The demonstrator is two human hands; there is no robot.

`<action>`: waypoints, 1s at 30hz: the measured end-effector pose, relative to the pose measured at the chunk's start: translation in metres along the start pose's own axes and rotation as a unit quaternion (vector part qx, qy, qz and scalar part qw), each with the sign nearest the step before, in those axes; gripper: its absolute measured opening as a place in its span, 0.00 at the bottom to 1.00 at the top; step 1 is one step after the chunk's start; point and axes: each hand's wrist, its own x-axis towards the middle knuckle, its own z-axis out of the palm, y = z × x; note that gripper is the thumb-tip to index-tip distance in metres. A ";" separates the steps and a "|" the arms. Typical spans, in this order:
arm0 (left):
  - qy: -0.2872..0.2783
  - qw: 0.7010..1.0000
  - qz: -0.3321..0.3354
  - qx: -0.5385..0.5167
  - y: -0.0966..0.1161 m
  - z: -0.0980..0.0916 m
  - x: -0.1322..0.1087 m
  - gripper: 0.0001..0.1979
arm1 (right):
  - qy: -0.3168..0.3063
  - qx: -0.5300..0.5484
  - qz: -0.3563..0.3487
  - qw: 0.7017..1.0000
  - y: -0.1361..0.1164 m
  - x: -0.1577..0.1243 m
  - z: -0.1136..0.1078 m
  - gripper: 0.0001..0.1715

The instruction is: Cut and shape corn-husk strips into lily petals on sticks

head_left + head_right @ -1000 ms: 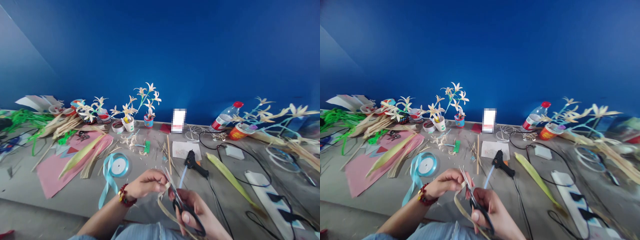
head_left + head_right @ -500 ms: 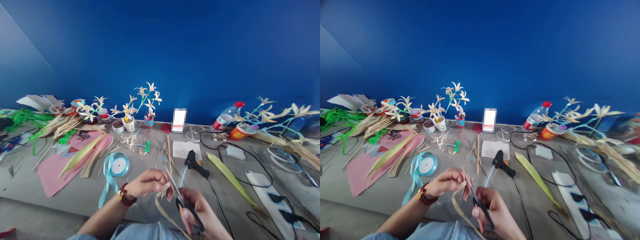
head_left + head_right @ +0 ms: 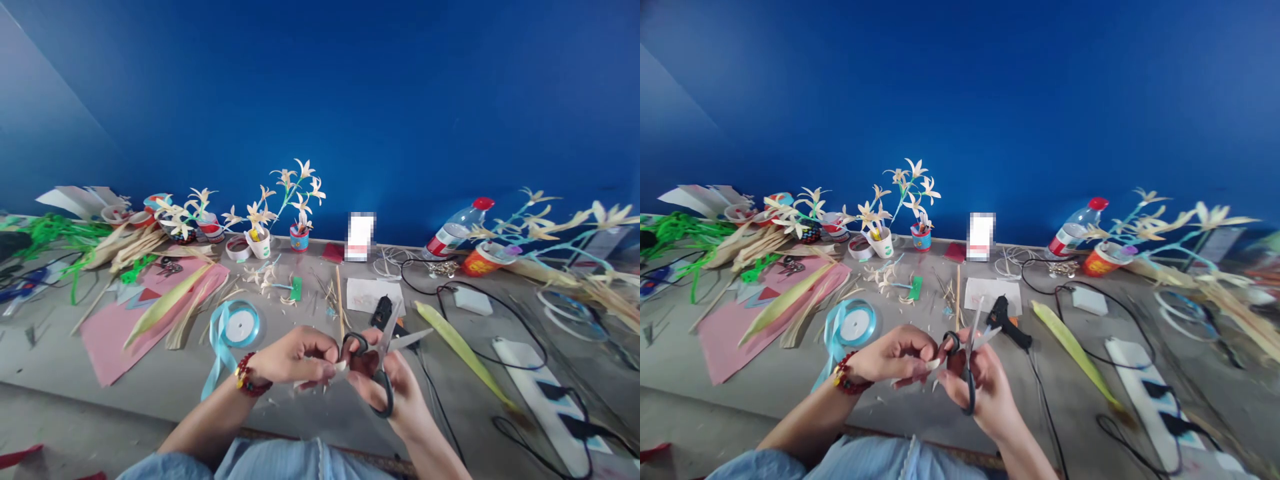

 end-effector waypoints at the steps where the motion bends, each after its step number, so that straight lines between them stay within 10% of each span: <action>1: 0.000 0.999 0.007 0.032 0.001 -0.001 0.001 0.22 | -0.011 0.001 0.005 1.000 -0.001 0.001 0.000 0.18; 10: 0.121 0.960 0.074 0.243 0.013 0.002 0.001 0.09 | -0.033 -0.049 0.016 0.998 0.000 0.001 -0.007 0.15; 16: 0.435 0.823 0.259 0.259 0.005 0.024 -0.012 0.06 | 0.103 -0.032 -0.053 0.993 0.004 -0.001 0.001 0.16; 22: 0.341 0.927 0.148 0.046 -0.011 0.047 -0.002 0.08 | 0.107 -0.038 -0.056 0.992 0.008 -0.004 0.008 0.15; 30: 0.347 0.911 0.125 -0.187 -0.012 0.047 0.007 0.10 | 0.077 -0.069 -0.028 0.994 0.008 -0.001 0.005 0.17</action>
